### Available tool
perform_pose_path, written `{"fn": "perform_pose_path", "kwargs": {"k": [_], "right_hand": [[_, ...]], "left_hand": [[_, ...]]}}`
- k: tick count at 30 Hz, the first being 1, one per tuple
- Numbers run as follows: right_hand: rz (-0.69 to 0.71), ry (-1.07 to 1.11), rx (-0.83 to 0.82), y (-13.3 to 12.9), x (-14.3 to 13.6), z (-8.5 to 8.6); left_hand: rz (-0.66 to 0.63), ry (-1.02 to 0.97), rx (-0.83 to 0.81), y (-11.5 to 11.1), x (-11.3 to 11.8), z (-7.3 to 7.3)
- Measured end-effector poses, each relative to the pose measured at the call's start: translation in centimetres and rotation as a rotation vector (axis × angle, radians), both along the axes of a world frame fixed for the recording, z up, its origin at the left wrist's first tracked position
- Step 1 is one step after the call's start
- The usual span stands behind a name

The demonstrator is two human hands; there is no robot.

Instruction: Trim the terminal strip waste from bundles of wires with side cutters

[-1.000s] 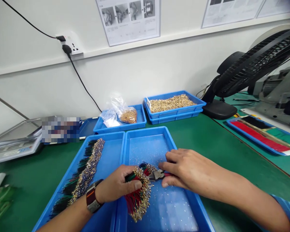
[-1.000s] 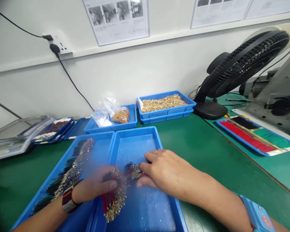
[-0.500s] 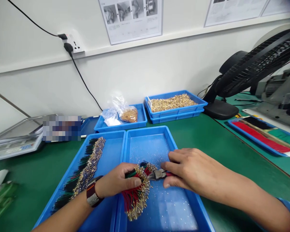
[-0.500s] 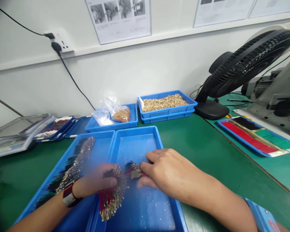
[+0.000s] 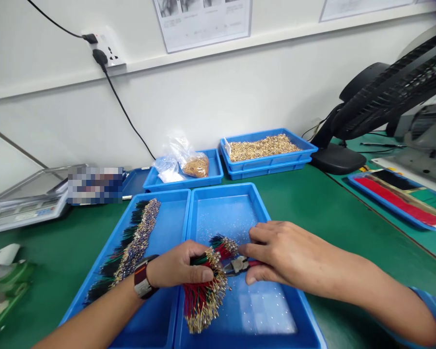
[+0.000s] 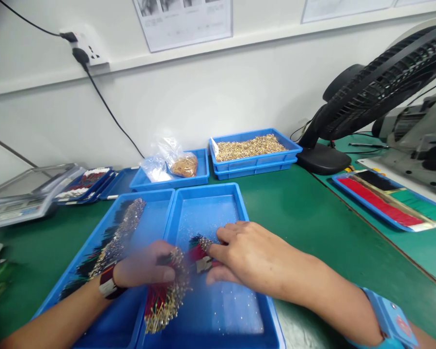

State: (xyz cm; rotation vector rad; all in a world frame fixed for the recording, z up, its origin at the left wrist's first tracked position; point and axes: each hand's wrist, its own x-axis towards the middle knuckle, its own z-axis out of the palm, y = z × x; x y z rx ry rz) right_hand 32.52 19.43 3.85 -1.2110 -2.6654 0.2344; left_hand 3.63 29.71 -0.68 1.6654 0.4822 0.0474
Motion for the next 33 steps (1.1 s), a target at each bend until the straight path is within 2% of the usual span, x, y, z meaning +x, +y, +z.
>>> {"fn": "perform_pose_path", "kwargs": {"k": [10, 16, 22, 28, 33], "right_hand": [[-0.041, -0.012, -0.009, -0.4, 0.0, 0.5], [-0.082, -0.018, 0.088, -0.4, 0.5, 0.6], [-0.094, -0.057, 0.078, -0.2, 0.2, 0.0], [-0.083, -0.078, 0.033, 0.0, 0.0, -0.4], [-0.044, -0.047, -0.011, 0.2, 0.0, -0.2]], "left_hand": [[0.095, -0.014, -0.033, -0.2, 0.4, -0.4], [0.115, -0.056, -0.079, -0.3, 0.5, -0.1], [0.094, -0.090, -0.072, -0.4, 0.8, 0.2], [0.081, -0.076, -0.125, -0.5, 0.6, -0.1], [0.059, -0.013, -0.049, -0.4, 0.4, -0.2]]}}
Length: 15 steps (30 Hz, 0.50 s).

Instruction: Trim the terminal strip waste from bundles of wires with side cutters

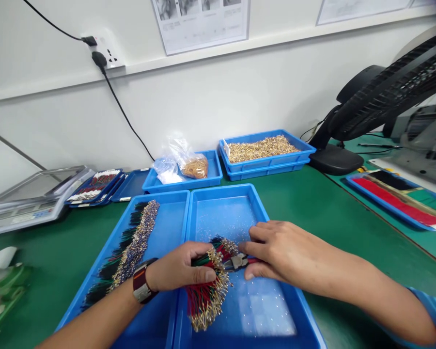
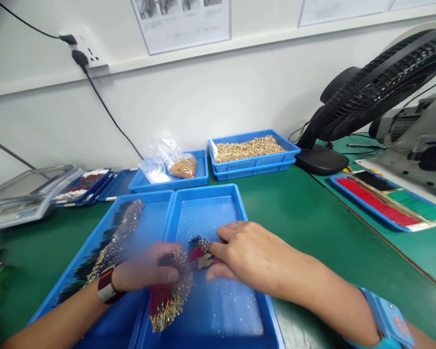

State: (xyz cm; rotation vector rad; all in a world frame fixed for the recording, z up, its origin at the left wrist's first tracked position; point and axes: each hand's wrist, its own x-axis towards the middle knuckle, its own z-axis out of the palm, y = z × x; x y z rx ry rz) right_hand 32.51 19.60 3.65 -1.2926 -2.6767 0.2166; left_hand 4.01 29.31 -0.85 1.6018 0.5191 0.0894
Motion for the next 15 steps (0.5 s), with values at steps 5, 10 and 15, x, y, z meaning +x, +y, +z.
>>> {"fn": "perform_pose_path", "kwargs": {"k": [5, 10, 15], "right_hand": [[0.020, 0.022, -0.033, 0.00, -0.04, 0.05], [0.001, -0.003, -0.041, -0.34, -0.04, 0.13], [-0.044, 0.020, 0.047, -0.49, 0.12, 0.45]], "left_hand": [[-0.011, 0.025, 0.060, -0.02, 0.05, 0.08], [0.045, 0.003, 0.075, -0.19, 0.40, -0.03], [0.077, -0.052, 0.076, -0.11, 0.69, 0.19]]}}
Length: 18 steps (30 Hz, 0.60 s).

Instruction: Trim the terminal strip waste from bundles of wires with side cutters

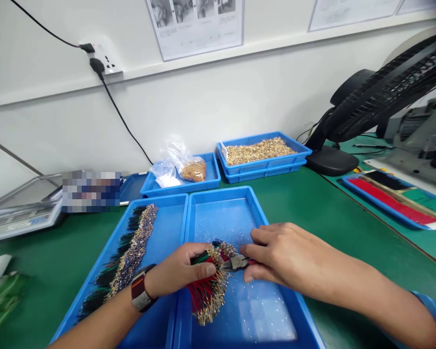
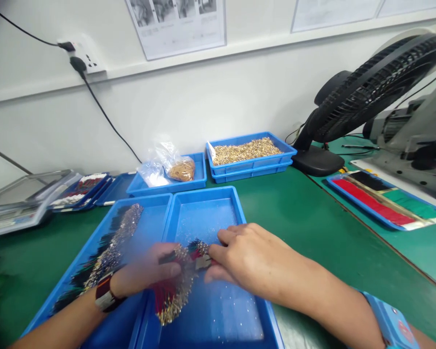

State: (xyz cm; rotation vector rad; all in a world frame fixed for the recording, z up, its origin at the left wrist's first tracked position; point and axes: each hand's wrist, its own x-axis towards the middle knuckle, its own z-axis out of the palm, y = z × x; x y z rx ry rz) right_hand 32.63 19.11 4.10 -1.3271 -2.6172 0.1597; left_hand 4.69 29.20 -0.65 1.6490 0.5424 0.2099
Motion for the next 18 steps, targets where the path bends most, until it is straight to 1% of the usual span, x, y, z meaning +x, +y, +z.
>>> {"fn": "perform_pose_path", "kwargs": {"k": [5, 10, 14, 18], "right_hand": [[-0.043, -0.042, 0.097, 0.5, 0.2, -0.6], [-0.044, -0.047, 0.107, 0.8, 0.0, -1.3], [-0.033, -0.037, 0.085, 0.8, -0.2, -1.2], [-0.024, -0.012, 0.077, 0.8, -0.1, -1.2]], "left_hand": [[0.022, 0.002, 0.019, 0.0, 0.1, 0.2], [0.018, -0.010, 0.001, -0.2, 0.2, 0.6], [0.013, -0.023, 0.000, -0.3, 0.3, 0.8], [0.014, -0.016, 0.008, -0.4, 0.3, 0.6]]}}
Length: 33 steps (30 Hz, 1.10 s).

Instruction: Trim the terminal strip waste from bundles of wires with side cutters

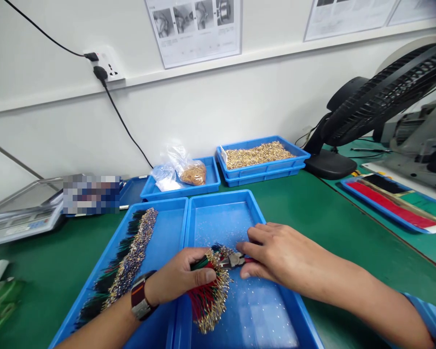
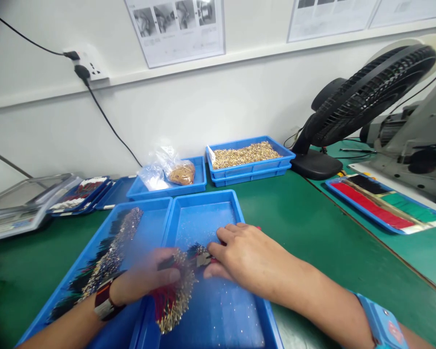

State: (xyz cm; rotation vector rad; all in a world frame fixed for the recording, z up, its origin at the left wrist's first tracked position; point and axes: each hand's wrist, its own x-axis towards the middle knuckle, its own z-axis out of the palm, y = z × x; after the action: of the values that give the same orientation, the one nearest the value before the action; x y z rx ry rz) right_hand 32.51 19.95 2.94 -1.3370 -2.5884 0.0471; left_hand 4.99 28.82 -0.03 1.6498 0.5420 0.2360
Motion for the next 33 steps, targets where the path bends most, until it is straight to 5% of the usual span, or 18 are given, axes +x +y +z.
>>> {"fn": "perform_pose_path", "kwargs": {"k": [7, 18, 27, 33], "right_hand": [[-0.007, -0.045, -0.072, -0.3, 0.3, 0.7], [-0.056, -0.047, 0.148, 0.0, -0.2, -0.5], [-0.067, -0.056, 0.140, 0.1, -0.7, -0.8], [-0.019, -0.034, 0.065, 0.3, -0.4, -0.8]], "left_hand": [[0.102, 0.055, -0.022, -0.1, -0.1, -1.0], [0.108, 0.003, -0.112, -0.7, 0.5, -0.5], [0.152, -0.024, -0.404, -1.3, 0.5, -0.7], [0.163, 0.052, -0.325, -1.1, 0.2, -1.4]]}}
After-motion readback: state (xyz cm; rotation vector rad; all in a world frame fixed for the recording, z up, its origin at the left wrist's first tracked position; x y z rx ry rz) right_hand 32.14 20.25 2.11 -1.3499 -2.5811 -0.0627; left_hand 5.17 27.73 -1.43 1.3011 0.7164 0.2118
